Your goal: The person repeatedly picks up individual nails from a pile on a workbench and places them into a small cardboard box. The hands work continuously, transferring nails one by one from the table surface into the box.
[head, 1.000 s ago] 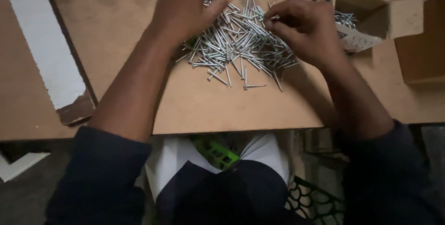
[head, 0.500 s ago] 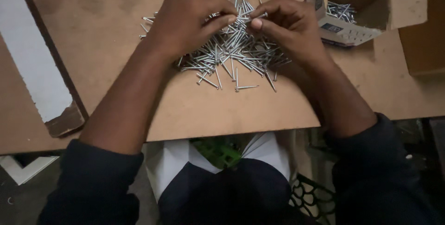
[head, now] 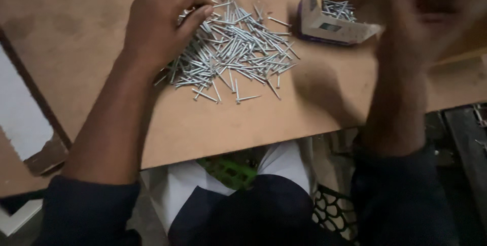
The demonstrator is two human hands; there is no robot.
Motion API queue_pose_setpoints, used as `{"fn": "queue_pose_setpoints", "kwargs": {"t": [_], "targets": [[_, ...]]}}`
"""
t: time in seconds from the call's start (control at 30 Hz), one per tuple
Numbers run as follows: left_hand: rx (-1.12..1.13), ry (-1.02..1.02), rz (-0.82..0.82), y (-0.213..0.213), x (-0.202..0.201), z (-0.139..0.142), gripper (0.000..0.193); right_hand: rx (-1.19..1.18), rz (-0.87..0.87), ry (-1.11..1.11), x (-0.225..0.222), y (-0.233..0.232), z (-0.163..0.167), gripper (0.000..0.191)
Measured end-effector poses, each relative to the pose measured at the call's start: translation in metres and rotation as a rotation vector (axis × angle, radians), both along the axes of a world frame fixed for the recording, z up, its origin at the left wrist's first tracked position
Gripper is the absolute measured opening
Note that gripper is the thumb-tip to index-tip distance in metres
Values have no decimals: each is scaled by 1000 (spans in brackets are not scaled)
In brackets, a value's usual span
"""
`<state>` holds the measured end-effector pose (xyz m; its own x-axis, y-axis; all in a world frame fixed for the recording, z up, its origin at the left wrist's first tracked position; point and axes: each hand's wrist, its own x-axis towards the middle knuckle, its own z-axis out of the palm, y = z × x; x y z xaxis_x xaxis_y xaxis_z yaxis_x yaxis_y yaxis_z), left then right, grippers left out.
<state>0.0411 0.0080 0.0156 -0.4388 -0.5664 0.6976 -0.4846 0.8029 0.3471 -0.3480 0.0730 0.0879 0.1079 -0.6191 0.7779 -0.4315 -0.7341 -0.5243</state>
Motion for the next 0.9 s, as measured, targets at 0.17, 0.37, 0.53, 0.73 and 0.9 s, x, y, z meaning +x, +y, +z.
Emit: {"fn": "queue_pose_setpoints", "kwargs": {"t": [0.17, 0.37, 0.53, 0.73, 0.9], "targets": [[25, -15, -8, 1, -2, 1, 10, -78, -140, -44, -61, -7, -12, 7], [36, -19, 6, 5, -6, 5, 9, -74, -53, -33, -38, -32, -25, 11], [62, -26, -93, 3, -16, 7, 10, -152, 8, 220, 15, -22, -23, 10], [51, -61, -170, 5, -36, 11, 12, -338, 4, 626, 61, -21, -12, 25], [84, -82, -209, 11, -52, 17, 15, -372, 166, 662, 69, -26, -14, 24]]}}
